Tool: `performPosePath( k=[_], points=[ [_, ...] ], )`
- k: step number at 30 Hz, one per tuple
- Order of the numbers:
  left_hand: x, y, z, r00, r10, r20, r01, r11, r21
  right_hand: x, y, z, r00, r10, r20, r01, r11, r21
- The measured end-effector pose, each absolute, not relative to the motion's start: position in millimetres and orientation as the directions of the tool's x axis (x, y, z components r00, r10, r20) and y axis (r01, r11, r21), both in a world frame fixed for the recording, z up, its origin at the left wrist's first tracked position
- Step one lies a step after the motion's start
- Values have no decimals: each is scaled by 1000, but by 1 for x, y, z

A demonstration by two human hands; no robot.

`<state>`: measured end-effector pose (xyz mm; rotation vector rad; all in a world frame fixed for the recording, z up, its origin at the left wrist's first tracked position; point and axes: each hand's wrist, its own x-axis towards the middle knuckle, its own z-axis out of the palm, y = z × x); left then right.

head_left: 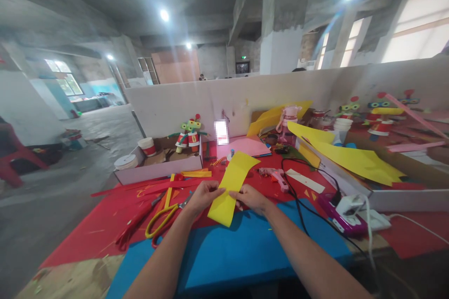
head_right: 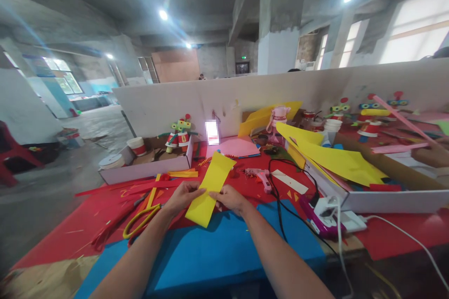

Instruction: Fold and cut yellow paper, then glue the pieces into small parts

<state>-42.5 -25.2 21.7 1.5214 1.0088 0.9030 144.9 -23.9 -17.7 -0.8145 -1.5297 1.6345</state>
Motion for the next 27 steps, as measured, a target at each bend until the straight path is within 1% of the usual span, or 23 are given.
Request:
performPosePath(
  k=[3, 5, 11, 15, 18, 20, 22, 25, 27],
  points=[
    [-40, -26, 23, 373, 928, 21, 217, -109, 970, 150, -24, -21, -535, 844, 36, -125, -37, -991],
    [-38, -28, 24, 362, 932, 9, 233, -100, 967, 152, -24, -22, -524, 851, 43, -130, -30, -991],
    [-36, -30, 26, 365, 928, -72, 153, 17, 988, 148, -24, -21, -414, 905, 94, -145, 36, -989],
    [-37, -30, 26, 335, 940, -68, 133, 24, 991, 145, -25, -19, -401, 914, 66, -160, 2, -987],
    [-38, -29, 25, 337, 940, -60, 104, 26, 994, 145, -26, -16, -402, 912, 89, -172, 21, -985],
    [-39, -27, 25, 332, 943, -17, 41, 3, 999, 146, -24, -14, -337, 935, 111, -192, 47, -980],
    [-42, -24, 26, 276, 959, 62, -10, -61, 998, 147, -21, -14, -210, 970, 119, -245, 66, -967],
    [-47, -19, 28, 125, 974, 189, -9, -190, 982, 149, -16, -16, -24, 993, 113, -316, 100, -944],
    [-49, -18, 29, 88, 967, 239, 19, -242, 970, 151, -14, -18, 39, 993, 116, -311, 122, -942]
  ],
)
